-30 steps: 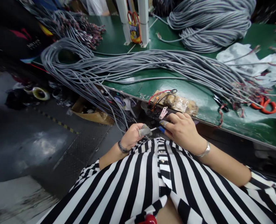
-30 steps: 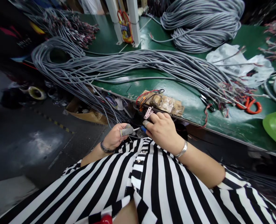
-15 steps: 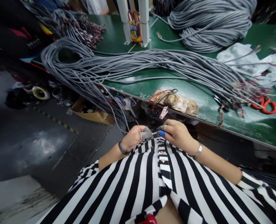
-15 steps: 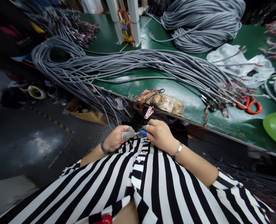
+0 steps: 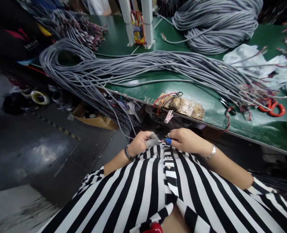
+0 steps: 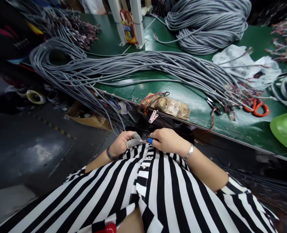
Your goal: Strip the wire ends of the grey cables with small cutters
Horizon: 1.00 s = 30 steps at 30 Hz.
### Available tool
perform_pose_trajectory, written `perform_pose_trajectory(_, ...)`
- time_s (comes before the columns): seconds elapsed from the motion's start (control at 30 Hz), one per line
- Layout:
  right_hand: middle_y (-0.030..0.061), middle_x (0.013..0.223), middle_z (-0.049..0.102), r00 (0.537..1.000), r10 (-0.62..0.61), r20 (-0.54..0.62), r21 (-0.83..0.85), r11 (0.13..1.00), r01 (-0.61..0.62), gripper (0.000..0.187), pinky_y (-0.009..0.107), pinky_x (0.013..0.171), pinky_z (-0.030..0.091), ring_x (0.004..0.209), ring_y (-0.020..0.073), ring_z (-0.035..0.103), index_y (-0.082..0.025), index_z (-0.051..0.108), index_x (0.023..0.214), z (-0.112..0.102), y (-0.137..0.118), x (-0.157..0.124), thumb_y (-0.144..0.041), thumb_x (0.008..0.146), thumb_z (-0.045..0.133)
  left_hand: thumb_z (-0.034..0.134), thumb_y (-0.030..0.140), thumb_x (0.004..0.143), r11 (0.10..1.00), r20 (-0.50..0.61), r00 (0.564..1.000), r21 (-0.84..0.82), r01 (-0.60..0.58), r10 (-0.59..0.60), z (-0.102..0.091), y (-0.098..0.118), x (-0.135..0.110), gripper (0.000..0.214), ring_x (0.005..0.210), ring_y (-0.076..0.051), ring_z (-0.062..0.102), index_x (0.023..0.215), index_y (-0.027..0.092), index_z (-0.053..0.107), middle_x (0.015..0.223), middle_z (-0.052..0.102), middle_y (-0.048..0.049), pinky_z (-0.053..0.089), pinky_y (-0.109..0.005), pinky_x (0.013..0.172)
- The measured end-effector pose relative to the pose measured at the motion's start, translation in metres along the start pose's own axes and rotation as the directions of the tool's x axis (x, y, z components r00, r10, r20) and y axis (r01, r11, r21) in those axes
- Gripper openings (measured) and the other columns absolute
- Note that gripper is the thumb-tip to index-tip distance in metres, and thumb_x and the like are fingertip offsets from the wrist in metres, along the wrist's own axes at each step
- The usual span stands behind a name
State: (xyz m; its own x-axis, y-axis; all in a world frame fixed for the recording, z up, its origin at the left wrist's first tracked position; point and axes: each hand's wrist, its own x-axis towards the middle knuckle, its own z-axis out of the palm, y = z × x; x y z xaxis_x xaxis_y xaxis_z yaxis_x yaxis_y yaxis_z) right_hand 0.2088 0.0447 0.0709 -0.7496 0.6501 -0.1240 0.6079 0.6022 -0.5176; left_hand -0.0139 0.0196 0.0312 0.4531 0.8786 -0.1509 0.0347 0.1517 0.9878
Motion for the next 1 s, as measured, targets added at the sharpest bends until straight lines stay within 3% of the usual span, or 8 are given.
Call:
perform_pose_trajectory(0.17, -0.0008, 0.065, 0.051, 0.992, -0.119, -0.027, 0.364, 0.923, 0.121, 0.032, 0.023, 0.059, 0.034, 0.059, 0.0094, 0.042, -0.016, 0.054, 0.068, 0.007, 0.013, 0.004, -0.036, 0.091, 0.044, 0.067, 0.045, 0.076, 0.999, -0.154, 0.988, 0.029, -0.014, 0.018, 0.005, -0.005, 0.002, 0.034, 0.054, -0.007, 0.046, 0.069, 0.012, 0.059, 0.060, 0.056, 0.0004, 0.039, -0.019, 0.056)
perform_pose_trajectory(0.37, 0.0018, 0.069, 0.055, 0.925, 0.203, -0.322, 0.231, 0.964, -0.131, 0.027, 0.024, 0.059, 0.034, 0.063, 0.0121, 0.047, -0.016, 0.059, 0.076, 0.031, 0.009, 0.009, -0.033, 0.091, 0.044, 0.064, 0.040, 0.079, 0.956, 0.028, 0.993, 0.269, -0.114, 0.111, -0.004, -0.002, 0.002, 0.028, 0.068, -0.011, 0.054, 0.081, 0.013, 0.065, 0.075, 0.063, -0.0025, 0.042, -0.021, 0.067)
perform_pose_trajectory(0.53, 0.0013, 0.068, 0.055, 0.984, 0.119, -0.131, 0.004, 0.993, -0.119, 0.018, 0.024, 0.058, 0.032, 0.061, 0.0114, 0.046, -0.017, 0.056, 0.068, 0.016, 0.005, 0.004, -0.022, 0.084, 0.050, 0.059, 0.040, 0.082, 0.977, -0.008, 0.998, 0.204, -0.063, 0.066, -0.008, -0.006, 0.003, 0.027, 0.059, -0.009, 0.050, 0.082, 0.013, 0.061, 0.068, 0.058, -0.0008, 0.041, -0.020, 0.059)
perform_pose_trajectory(0.63, -0.0004, 0.067, 0.052, 0.999, -0.048, -0.022, 0.226, 0.973, 0.052, 0.024, 0.023, 0.059, 0.035, 0.060, 0.0101, 0.044, -0.016, 0.054, 0.066, 0.007, 0.011, 0.000, -0.028, 0.086, 0.051, 0.062, 0.039, 0.080, 0.998, -0.089, 0.996, 0.068, 0.011, -0.005, -0.009, -0.011, 0.008, 0.026, 0.054, -0.007, 0.047, 0.083, 0.013, 0.056, 0.063, 0.053, 0.0024, 0.040, -0.019, 0.055)
perform_pose_trajectory(0.73, -0.0006, 0.067, 0.051, 0.992, -0.122, -0.015, 0.520, 0.847, 0.112, 0.031, 0.023, 0.059, 0.039, 0.061, 0.0100, 0.046, -0.015, 0.056, 0.071, 0.009, 0.020, -0.001, -0.039, 0.089, 0.048, 0.065, 0.039, 0.077, 0.999, -0.126, 0.991, 0.011, 0.043, -0.042, -0.008, -0.012, 0.011, 0.028, 0.054, -0.007, 0.049, 0.081, 0.014, 0.055, 0.063, 0.054, 0.0023, 0.041, -0.019, 0.056)
perform_pose_trajectory(0.83, 0.0004, 0.068, 0.053, 0.981, 0.021, -0.192, 0.581, 0.808, 0.097, 0.031, 0.024, 0.059, 0.041, 0.062, 0.0113, 0.048, -0.015, 0.058, 0.075, 0.017, 0.023, 0.000, -0.043, 0.087, 0.052, 0.065, 0.041, 0.076, 0.998, -0.122, 0.991, 0.006, 0.059, -0.058, -0.006, -0.012, 0.011, 0.030, 0.053, -0.007, 0.049, 0.077, 0.014, 0.055, 0.062, 0.055, 0.0019, 0.041, -0.019, 0.055)
perform_pose_trajectory(0.93, 0.0024, 0.076, 0.058, 0.895, 0.124, -0.429, 0.401, 0.913, 0.066, 0.024, 0.025, 0.064, 0.042, 0.068, 0.0136, 0.051, -0.016, 0.061, 0.094, 0.023, 0.016, 0.005, -0.037, 0.082, 0.059, 0.064, 0.042, 0.077, 0.998, -0.069, 0.996, 0.009, 0.064, -0.063, -0.004, -0.013, 0.010, 0.030, 0.052, -0.007, 0.049, 0.077, 0.014, 0.056, 0.061, 0.055, 0.0022, 0.041, -0.020, 0.055)
perform_pose_trajectory(1.0, 0.0031, 0.081, 0.060, 0.887, 0.096, -0.451, 0.224, 0.975, 0.009, 0.026, 0.025, 0.065, 0.041, 0.070, 0.0140, 0.052, -0.018, 0.059, 0.105, 0.027, 0.010, 0.009, -0.029, 0.081, 0.057, 0.064, 0.042, 0.077, 0.998, -0.019, 0.998, 0.034, 0.054, -0.054, -0.003, -0.015, 0.010, 0.029, 0.053, -0.007, 0.050, 0.077, 0.014, 0.056, 0.061, 0.055, 0.0020, 0.042, -0.020, 0.056)
